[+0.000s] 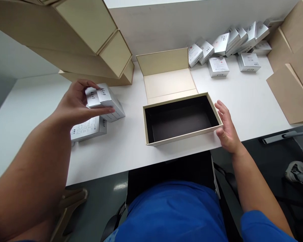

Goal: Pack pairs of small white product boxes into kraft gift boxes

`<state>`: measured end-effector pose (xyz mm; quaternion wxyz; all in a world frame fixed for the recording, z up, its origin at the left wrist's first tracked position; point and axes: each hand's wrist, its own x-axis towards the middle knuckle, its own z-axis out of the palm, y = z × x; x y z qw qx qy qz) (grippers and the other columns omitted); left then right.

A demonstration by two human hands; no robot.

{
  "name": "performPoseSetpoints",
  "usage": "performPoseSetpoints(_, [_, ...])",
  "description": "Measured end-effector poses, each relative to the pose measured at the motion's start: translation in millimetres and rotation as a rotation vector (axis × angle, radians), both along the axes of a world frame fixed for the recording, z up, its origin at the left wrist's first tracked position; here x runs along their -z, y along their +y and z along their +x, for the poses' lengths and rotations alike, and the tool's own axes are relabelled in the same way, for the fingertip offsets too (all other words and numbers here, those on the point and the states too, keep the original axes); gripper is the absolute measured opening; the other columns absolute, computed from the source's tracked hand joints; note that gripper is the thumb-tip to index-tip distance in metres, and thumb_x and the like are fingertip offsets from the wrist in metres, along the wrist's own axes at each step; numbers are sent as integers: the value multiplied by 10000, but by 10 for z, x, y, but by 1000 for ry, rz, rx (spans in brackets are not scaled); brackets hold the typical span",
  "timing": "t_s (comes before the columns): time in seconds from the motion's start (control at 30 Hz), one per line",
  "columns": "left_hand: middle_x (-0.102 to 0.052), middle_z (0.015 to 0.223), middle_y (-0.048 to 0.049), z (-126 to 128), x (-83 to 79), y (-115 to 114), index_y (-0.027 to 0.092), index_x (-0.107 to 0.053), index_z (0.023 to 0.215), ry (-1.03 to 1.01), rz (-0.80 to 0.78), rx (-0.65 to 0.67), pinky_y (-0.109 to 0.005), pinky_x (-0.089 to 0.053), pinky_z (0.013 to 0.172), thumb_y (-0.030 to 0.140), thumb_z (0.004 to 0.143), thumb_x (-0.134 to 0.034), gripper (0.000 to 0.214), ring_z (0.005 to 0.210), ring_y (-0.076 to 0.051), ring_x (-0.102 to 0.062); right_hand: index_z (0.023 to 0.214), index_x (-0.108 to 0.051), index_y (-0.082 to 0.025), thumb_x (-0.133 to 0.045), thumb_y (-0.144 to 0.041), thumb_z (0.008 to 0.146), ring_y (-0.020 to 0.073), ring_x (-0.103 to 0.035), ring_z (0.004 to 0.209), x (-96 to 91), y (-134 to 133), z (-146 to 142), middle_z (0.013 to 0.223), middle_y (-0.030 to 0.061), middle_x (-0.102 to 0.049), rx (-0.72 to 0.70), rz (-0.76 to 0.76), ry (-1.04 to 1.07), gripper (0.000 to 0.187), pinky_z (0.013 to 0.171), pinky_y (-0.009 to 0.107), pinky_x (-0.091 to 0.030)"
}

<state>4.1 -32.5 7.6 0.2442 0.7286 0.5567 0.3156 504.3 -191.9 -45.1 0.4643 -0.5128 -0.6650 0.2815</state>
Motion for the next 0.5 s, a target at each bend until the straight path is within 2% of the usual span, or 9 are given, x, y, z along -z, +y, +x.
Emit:
performPoseSetpoints(0.07, [-626, 1014, 12, -31, 35, 61, 237, -568, 1195, -69, -46, -26, -513, -661, 784, 551, 420, -1116, 1000, 840, -173, -607, 1660, -466, -382, -554, -867, 921, 342, -232, 1721, 1, 3, -6, 1803, 102, -311, -12, 16, -8, 888, 1411, 543, -216])
performPoseSetpoints(0.13, [-603, 1002, 23, -57, 13, 98, 253, -565, 1109, -178, 73, -2, -518, -640, 845, 482, 317, -1141, 1006, 838, -163, -564, 1662, -466, -363, -559, -861, 921, 342, -247, 1716, -1, 1, -10, 1791, 118, -332, -17, 27, -16, 898, 1409, 543, -225])
performPoseSetpoints(0.23, [-608, 1014, 19, -33, -126, 89, 280, -547, 1058, -463, 241, 189, -522, -597, 946, 403, 166, -1142, 1079, 933, -209, -568, 1657, -473, -371, -586, -851, 910, 349, -286, 1702, 16, -10, 4, 1782, 114, -354, -18, 32, -7, 895, 1398, 540, -262])
performPoseSetpoints(0.33, [-600, 1000, 8, 157, -318, -7, 283, -553, 1118, -691, 240, 385, -606, -524, 1078, 387, 273, -1121, 1023, 1120, -309, -616, 1634, -504, -408, -642, -840, 881, 354, -348, 1676, 81, -6, 38, 1775, 95, -379, -8, 43, 39, 880, 1373, 534, -321])
performPoseSetpoints(0.4, [-582, 972, 1, 382, -418, -102, 266, -562, 1121, -801, 265, 523, -634, -500, 1127, 470, 353, -1085, 951, 1250, -366, -610, 1605, -541, -413, -673, -848, 852, 363, -379, 1659, 131, 11, 46, 1761, 97, -409, 11, 53, 76, 880, 1361, 547, -335])
performPoseSetpoints(0.43, [-581, 967, 0, 513, -453, -157, 257, -563, 1135, -829, 243, 596, -621, -519, 1119, 476, 384, -1070, 932, 1271, -373, -619, 1584, -564, -406, -687, -852, 837, 372, -401, 1646, 145, 20, 37, 1745, 105, -434, 27, 71, 101, 879, 1354, 564, -343])
performPoseSetpoints(0.5, [-597, 969, 6, 791, -492, -284, 254, -537, 1183, -851, 140, 710, -554, -603, 1004, 448, 468, -1045, 899, 1174, -347, -690, 1526, -623, -379, -714, -840, 821, 391, -466, 1601, 128, 25, -16, 1684, 128, -512, 98, 170, 170, 847, 1331, 604, -365])
